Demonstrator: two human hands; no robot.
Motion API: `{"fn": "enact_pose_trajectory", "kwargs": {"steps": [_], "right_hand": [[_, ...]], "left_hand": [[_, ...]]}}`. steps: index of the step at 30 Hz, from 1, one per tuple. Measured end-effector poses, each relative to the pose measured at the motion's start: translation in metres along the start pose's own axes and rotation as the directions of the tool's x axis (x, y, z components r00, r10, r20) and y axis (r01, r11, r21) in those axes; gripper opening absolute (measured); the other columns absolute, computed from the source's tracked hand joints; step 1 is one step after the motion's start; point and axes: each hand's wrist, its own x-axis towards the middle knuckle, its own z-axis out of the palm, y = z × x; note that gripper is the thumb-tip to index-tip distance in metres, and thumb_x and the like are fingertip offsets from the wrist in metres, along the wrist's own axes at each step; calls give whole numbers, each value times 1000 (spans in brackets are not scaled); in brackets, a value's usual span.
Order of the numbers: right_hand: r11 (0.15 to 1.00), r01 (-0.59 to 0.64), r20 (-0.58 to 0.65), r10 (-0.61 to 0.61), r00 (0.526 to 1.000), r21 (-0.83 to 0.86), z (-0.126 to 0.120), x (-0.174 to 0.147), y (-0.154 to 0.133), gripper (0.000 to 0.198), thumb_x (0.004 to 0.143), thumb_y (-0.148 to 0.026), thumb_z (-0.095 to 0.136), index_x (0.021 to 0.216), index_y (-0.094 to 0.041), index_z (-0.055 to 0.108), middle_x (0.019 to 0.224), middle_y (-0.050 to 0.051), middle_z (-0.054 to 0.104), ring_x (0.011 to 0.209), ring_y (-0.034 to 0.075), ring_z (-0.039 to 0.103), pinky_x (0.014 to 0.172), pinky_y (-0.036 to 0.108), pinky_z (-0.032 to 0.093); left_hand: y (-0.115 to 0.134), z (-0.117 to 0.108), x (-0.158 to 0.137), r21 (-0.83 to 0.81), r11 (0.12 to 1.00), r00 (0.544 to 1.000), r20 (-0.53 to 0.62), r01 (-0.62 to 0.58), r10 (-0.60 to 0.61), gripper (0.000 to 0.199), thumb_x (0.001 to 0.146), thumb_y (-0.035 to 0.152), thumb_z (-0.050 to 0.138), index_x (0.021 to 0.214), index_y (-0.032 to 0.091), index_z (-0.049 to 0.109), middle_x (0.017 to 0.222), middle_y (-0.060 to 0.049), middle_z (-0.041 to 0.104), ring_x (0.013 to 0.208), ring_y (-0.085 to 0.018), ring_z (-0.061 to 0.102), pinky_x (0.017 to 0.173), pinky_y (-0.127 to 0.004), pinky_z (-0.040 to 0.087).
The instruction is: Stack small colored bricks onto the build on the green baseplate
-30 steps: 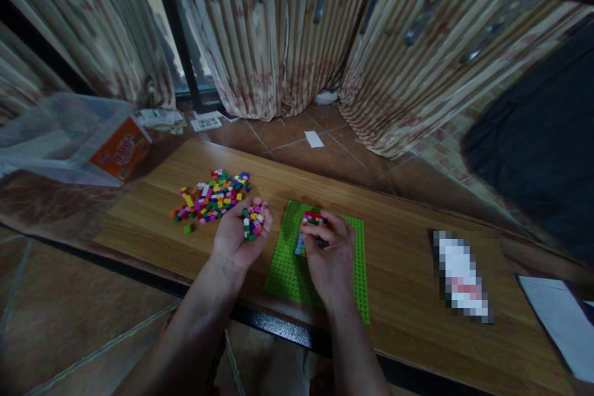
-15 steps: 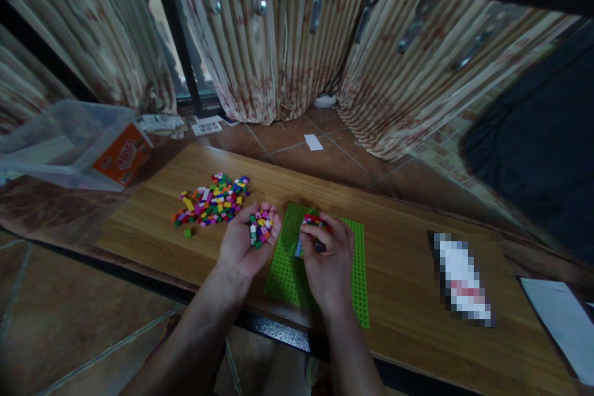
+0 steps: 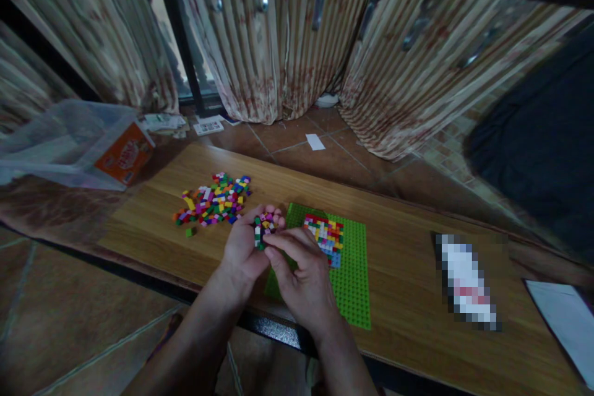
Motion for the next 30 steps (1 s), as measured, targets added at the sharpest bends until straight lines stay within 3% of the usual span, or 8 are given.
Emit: {"fn": "enact_pose_trajectory", "kwargs": {"steps": [4,12,16,21,26,30], "right_hand": [[1000,-31,59,31,998,-7,2,0,2,19,93,-22,59,105,-29,72,103,3,67,101,18,61,89,36,50],[999,-46,43,47,998,-14,4,2,2,12,90,-18,62,94,-26,70,98,2,66,99,17,61,90,35,49],[999,-54,9,54,999,-6,5,0,0,9,91,-20,60,95,-25,67,97,1,68,99,17,62,90,34,49],[987,-149,-105,155,982,62,0,-3,1,8,91,-27,61,95,-26,68,90,-1,71,84,14,66,77,27,51],[974,-181,-245,209,947,135,-26,-2,13,10,86,-31,68,92,-28,75,92,0,74,85,16,67,76,29,54],[964,-256,-297,264,918,66,-62,-7,30,14,85,-34,67,94,-28,77,91,1,75,81,18,68,73,31,54]], "left_hand": [[-2,0,1,32,999,1000,-17,14,-13,30,91,17,43,65,13,57,60,-3,57,51,-10,56,51,-20,49],[-5,0,1,34,999,999,-45,22,-21,31,91,17,44,64,12,58,60,-2,57,50,-9,55,49,-18,46],[-3,0,0,27,1000,999,-43,15,-14,31,91,17,44,64,12,58,62,-3,58,53,-9,56,53,-19,48],[2,1,-1,-15,999,997,-73,-35,33,29,91,14,45,67,11,59,63,-3,59,55,-9,56,57,-20,51],[7,4,-4,-26,996,989,-121,-84,80,29,92,10,45,67,10,60,62,-3,60,57,-9,59,60,-21,54],[11,5,-5,-13,996,989,-113,-93,91,30,93,11,44,66,10,60,62,-3,60,57,-9,59,60,-20,54]]}}
